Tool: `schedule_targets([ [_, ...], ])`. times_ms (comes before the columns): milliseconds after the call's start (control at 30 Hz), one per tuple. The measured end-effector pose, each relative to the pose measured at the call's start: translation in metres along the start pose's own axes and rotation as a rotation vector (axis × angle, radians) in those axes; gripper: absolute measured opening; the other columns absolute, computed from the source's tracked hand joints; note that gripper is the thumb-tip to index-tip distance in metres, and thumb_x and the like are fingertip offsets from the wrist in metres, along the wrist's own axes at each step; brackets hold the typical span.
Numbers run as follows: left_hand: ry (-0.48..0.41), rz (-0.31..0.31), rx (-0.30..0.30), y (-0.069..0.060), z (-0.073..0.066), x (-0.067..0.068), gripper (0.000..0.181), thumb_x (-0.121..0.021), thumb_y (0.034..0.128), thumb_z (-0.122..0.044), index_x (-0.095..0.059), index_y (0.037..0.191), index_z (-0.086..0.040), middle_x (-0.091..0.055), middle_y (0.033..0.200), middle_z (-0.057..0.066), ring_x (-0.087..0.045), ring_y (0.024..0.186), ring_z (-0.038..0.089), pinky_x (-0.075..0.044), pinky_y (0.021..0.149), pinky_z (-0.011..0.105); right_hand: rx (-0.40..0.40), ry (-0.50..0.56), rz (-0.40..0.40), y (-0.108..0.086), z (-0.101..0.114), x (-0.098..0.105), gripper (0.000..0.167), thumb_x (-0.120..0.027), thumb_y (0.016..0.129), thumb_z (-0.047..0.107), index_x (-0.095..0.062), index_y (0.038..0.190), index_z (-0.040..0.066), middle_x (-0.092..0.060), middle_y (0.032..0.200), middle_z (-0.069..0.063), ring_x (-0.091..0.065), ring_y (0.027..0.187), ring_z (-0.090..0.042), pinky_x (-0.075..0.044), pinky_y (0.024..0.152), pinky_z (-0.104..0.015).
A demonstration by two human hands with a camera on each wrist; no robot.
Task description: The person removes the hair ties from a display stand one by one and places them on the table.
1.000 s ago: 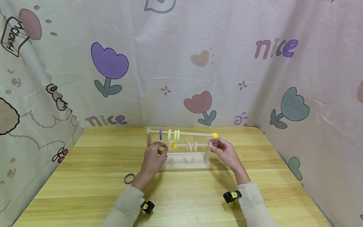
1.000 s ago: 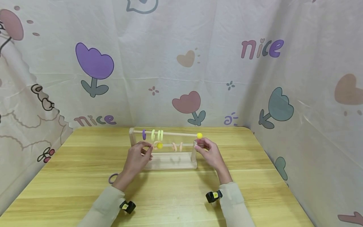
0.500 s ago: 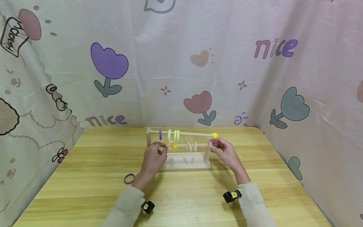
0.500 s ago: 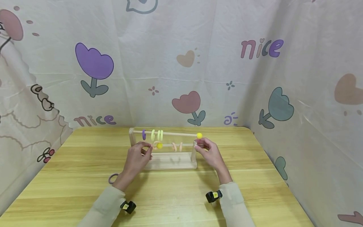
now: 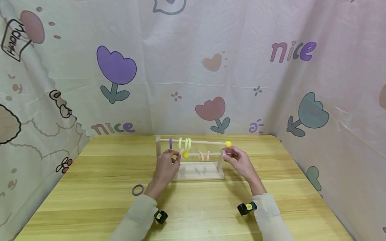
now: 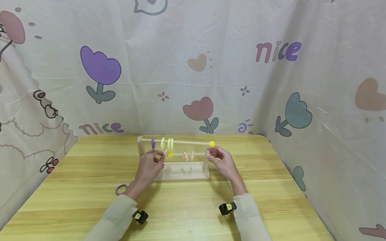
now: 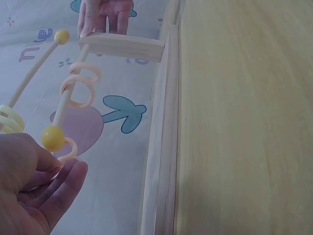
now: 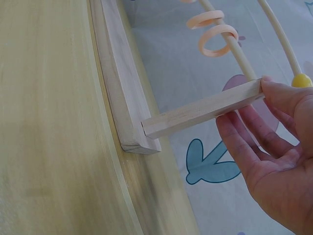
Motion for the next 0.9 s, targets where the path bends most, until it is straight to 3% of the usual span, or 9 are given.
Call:
schedule_targets([
  [300, 0.001, -0.002, 0.016, 0.0025, 0.0024, -0.0018, 0.011, -0.072, 0.0911, 0.000, -0.075, 0.099, 0.007, -0.075, 0.100, 0.022, -0.071, 0.066, 0.020, -0.054, 0.051, 0.018, 0.003, -0.005, 0.002, -0.0005, 0.0007, 0.0003, 0.033, -0.069, 0.100, 0.019, -0.066, 0.128, 0.003, -0.068, 0.125, -0.021, -0.064, 0.116, -0.032, -0.057, 0.090, -0.015],
  [633, 0.043, -0.018, -0.018, 0.0036, 0.0038, -0.0049, 0.009, -0.072, 0.0901, 0.002, -0.075, 0.094, 0.009, -0.075, 0.095, 0.024, -0.073, 0.064, 0.023, -0.054, 0.049, 0.017, -0.008, -0.005, -0.002, 0.0001, -0.0017, 0.0002, 0.032, -0.070, 0.100, 0.019, -0.066, 0.127, 0.003, -0.068, 0.125, -0.021, -0.065, 0.115, -0.031, -0.057, 0.090, -0.015],
  [900, 0.137, -0.016, -0.030, -0.0012, 0.0030, -0.0024, 0.008, -0.074, 0.0881, 0.002, -0.074, 0.091, 0.010, -0.074, 0.092, 0.024, -0.072, 0.064, 0.024, -0.057, 0.052, 0.023, -0.001, 0.001, -0.001, 0.0007, -0.0015, 0.0004, 0.033, -0.070, 0.100, 0.018, -0.066, 0.128, 0.003, -0.068, 0.126, -0.021, -0.065, 0.117, -0.033, -0.057, 0.090, -0.015],
])
Point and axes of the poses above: each hand's wrist, its own y-axis towards the middle knuckle, its own x-axis out of the back of the hand, z = x × y, the point moved 5 cm from there along y, towards the middle knuckle
